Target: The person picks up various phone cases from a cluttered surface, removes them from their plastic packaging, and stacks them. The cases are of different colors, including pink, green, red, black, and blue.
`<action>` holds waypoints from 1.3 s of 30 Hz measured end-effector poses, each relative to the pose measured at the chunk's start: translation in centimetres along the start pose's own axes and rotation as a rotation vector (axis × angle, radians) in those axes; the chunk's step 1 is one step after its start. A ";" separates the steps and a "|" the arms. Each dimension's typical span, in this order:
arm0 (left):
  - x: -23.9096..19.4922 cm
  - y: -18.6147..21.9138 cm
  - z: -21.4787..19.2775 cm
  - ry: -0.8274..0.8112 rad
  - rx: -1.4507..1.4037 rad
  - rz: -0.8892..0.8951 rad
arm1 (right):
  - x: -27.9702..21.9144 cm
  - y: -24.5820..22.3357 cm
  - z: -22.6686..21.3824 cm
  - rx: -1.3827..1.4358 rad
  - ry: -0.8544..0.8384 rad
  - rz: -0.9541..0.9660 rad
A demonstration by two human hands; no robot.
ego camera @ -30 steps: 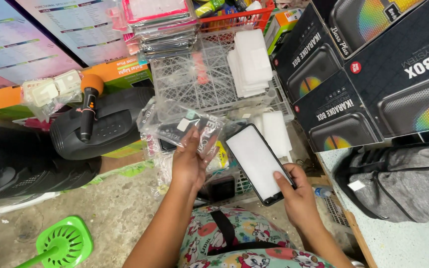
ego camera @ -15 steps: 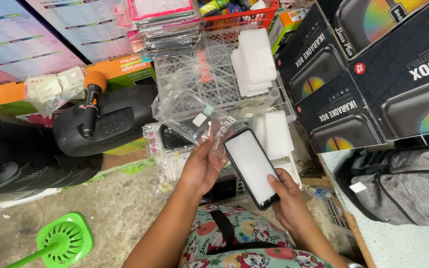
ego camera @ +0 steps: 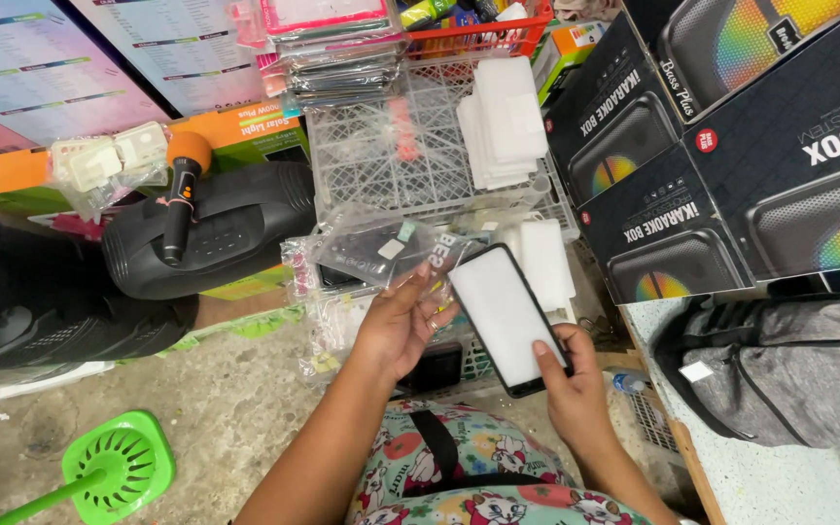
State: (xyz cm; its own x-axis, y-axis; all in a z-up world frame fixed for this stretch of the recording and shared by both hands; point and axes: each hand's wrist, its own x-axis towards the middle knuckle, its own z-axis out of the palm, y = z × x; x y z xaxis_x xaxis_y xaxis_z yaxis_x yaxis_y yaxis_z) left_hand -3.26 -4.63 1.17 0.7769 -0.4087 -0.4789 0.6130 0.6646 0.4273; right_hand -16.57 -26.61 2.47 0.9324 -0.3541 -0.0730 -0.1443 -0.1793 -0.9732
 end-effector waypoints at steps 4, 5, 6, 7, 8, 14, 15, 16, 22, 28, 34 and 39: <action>0.0 -0.5 0.0 -0.001 0.021 0.017 | -0.6 -0.2 1.0 0.112 -0.047 0.017; -0.7 0.4 1.3 -0.030 -0.001 0.014 | -0.6 -0.9 1.2 0.137 -0.084 0.078; -1.5 1.2 2.5 -0.060 -0.023 0.011 | -0.6 -1.6 1.3 0.162 -0.120 0.139; -1.7 1.4 2.8 -0.060 -0.022 0.009 | -0.6 -1.5 1.3 0.162 -0.118 0.140; -2.0 1.7 3.1 -0.114 -0.036 0.014 | -0.6 -1.5 1.3 0.277 -0.133 0.262; -1.3 0.5 2.1 -0.151 0.014 0.074 | -0.4 -0.3 0.7 0.270 -0.189 0.282; -0.8 0.0 1.6 -0.107 0.048 0.092 | -0.4 0.0 0.4 0.166 -0.202 0.210; -1.1 0.1 1.9 -0.106 0.048 0.093 | -0.4 0.4 0.2 0.166 -0.205 0.210; -2.3 0.0 3.7 -0.054 0.175 0.082 | -0.7 1.1 -0.3 0.134 -0.209 0.188; -1.9 -4.0 2.5 -0.110 0.120 -0.069 | -0.5 0.3 1.3 0.334 -0.094 0.316; -1.3 -3.4 2.3 -0.033 0.051 -0.163 | -0.5 0.0 1.4 0.469 -0.071 0.408; -1.2 -2.6 2.8 0.036 -0.066 -0.090 | -0.4 0.2 1.0 0.482 -0.192 0.443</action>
State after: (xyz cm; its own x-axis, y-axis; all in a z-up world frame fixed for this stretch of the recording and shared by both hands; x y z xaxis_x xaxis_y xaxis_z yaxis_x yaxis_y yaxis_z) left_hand -5.39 -7.59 2.75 0.7129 -0.4465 -0.5408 0.6683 0.6663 0.3309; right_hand -16.68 -25.56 2.11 0.8680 -0.1227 -0.4812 -0.4039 0.3893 -0.8278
